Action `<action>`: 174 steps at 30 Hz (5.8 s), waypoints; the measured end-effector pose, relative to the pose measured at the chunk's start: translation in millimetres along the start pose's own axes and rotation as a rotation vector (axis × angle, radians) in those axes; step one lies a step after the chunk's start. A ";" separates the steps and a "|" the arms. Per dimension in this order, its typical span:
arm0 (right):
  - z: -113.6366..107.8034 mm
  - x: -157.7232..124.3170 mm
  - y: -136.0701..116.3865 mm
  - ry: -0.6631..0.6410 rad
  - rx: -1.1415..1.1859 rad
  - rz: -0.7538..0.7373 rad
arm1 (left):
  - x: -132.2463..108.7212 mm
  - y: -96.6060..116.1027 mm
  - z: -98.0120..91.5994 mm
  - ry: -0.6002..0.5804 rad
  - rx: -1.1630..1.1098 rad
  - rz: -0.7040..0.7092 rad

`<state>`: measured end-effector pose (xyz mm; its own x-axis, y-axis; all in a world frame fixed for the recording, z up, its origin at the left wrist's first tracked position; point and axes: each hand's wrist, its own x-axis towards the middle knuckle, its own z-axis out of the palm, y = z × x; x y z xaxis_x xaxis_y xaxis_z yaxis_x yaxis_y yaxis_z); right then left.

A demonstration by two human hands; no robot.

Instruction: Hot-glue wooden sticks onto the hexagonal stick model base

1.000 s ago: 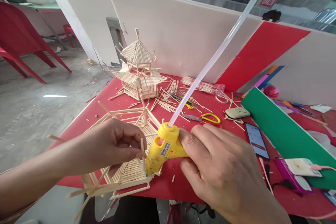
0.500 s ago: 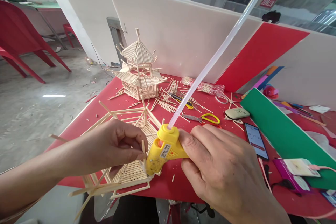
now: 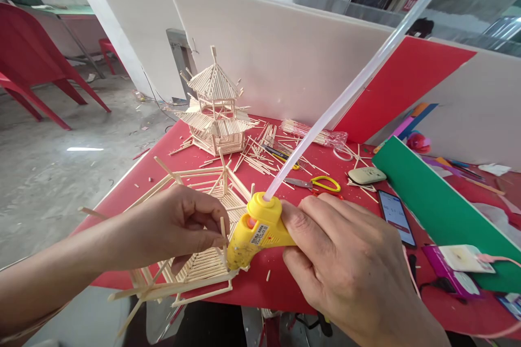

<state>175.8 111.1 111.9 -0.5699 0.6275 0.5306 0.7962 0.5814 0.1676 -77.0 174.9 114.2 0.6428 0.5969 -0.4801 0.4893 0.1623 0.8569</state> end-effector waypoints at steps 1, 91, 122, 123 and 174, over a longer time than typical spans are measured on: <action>0.1 0.0 -0.1 -0.003 0.004 0.000 | -0.2 0.2 0.1 -0.001 0.000 0.000; 35.4 -2.2 -60.4 0.119 0.995 0.368 | 3.1 -18.5 11.0 -0.010 0.190 0.327; 32.1 -4.3 -62.8 0.050 1.094 0.389 | 6.2 -24.4 10.7 -0.053 0.207 0.318; 32.1 -4.8 -62.8 0.049 1.090 0.387 | 6.4 -24.7 10.9 -0.057 0.200 0.318; 42.1 -33.6 -65.7 0.009 1.116 0.539 | 10.5 -9.8 10.5 -0.085 0.513 0.386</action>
<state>134.0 73.7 48.0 -0.2182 0.9223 0.3189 0.3169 0.3760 -0.8708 -68.9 171.3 98.7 0.8629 0.4696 -0.1869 0.4198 -0.4600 0.7824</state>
